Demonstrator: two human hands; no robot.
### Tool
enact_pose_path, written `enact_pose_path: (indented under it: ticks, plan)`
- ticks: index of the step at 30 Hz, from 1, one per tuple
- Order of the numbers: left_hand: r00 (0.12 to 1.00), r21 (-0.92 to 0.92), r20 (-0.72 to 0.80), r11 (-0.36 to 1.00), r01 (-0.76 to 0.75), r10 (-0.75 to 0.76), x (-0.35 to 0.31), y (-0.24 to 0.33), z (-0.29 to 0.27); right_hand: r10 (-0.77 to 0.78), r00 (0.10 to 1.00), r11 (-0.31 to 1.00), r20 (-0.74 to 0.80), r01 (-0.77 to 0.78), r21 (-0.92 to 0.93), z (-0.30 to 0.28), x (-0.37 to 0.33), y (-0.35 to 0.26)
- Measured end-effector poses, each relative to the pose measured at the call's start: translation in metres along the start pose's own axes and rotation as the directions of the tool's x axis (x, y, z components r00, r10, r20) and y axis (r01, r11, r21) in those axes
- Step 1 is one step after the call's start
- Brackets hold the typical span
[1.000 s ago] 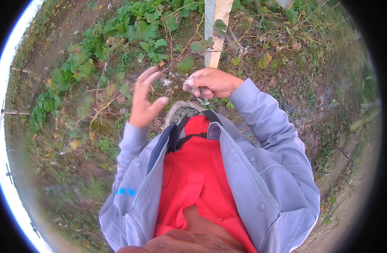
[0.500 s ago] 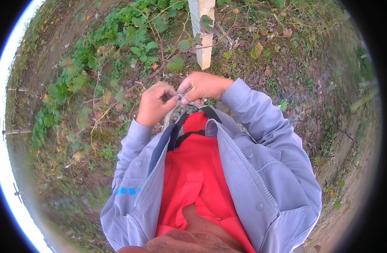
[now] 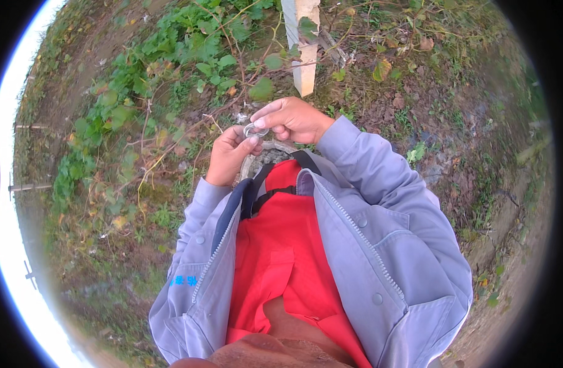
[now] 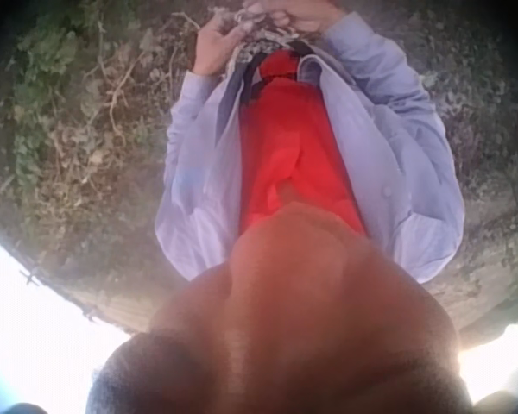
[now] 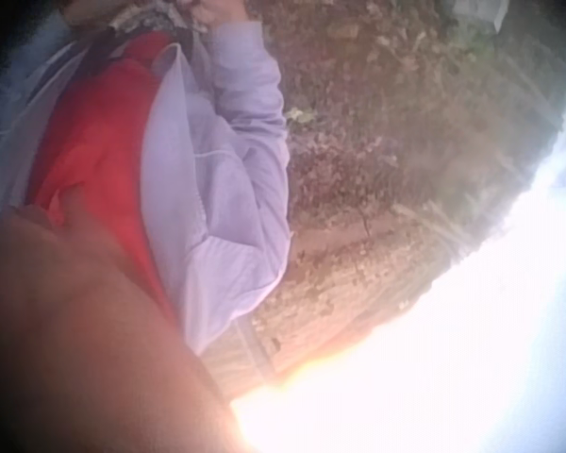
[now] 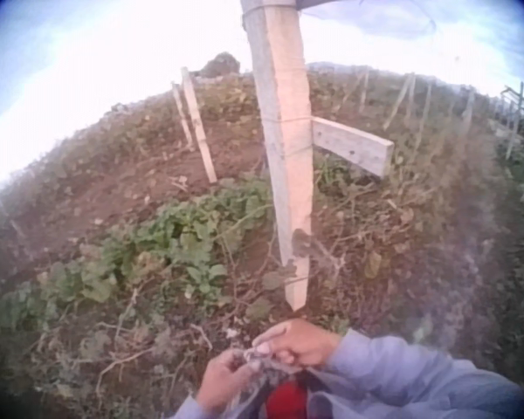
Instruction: The person ties small white strings around plant stems and secures them to wooden stakes in a vineyard. They repeatedly pull, wrap, and knot the strings to fasten the plants to the support structure.
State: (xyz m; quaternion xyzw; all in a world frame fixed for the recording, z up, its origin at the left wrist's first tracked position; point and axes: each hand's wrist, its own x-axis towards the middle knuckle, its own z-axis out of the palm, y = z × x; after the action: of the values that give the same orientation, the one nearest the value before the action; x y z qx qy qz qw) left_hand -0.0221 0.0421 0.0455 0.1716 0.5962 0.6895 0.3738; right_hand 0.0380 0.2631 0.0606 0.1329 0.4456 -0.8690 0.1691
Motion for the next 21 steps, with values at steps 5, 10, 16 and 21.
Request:
enact_pose_path:
  ticks: [5,10,16,21]
  plan:
    - [0.996,-0.165,-0.085,0.986,-0.018,0.004,0.002,-0.014,-0.004,-0.083,0.995,0.98,-0.061,0.071,-0.185,0.011,0.002,0.01]
    - [0.989,-0.276,-0.143,0.961,-0.019,-0.022,0.002,-0.015,-0.002,-0.153,0.985,0.917,-0.074,0.113,-0.382,0.021,-0.004,0.02]
    - [0.985,-0.229,-0.154,0.973,0.04,-0.077,0.0,-0.004,0.0,-0.33,0.933,0.832,-0.14,0.217,-0.511,0.018,0.003,0.024]
    - [0.987,0.065,-0.124,0.992,0.108,-0.099,-0.002,0.005,-0.022,-0.183,0.979,0.87,-0.091,0.118,-0.478,-0.001,0.001,0.011]
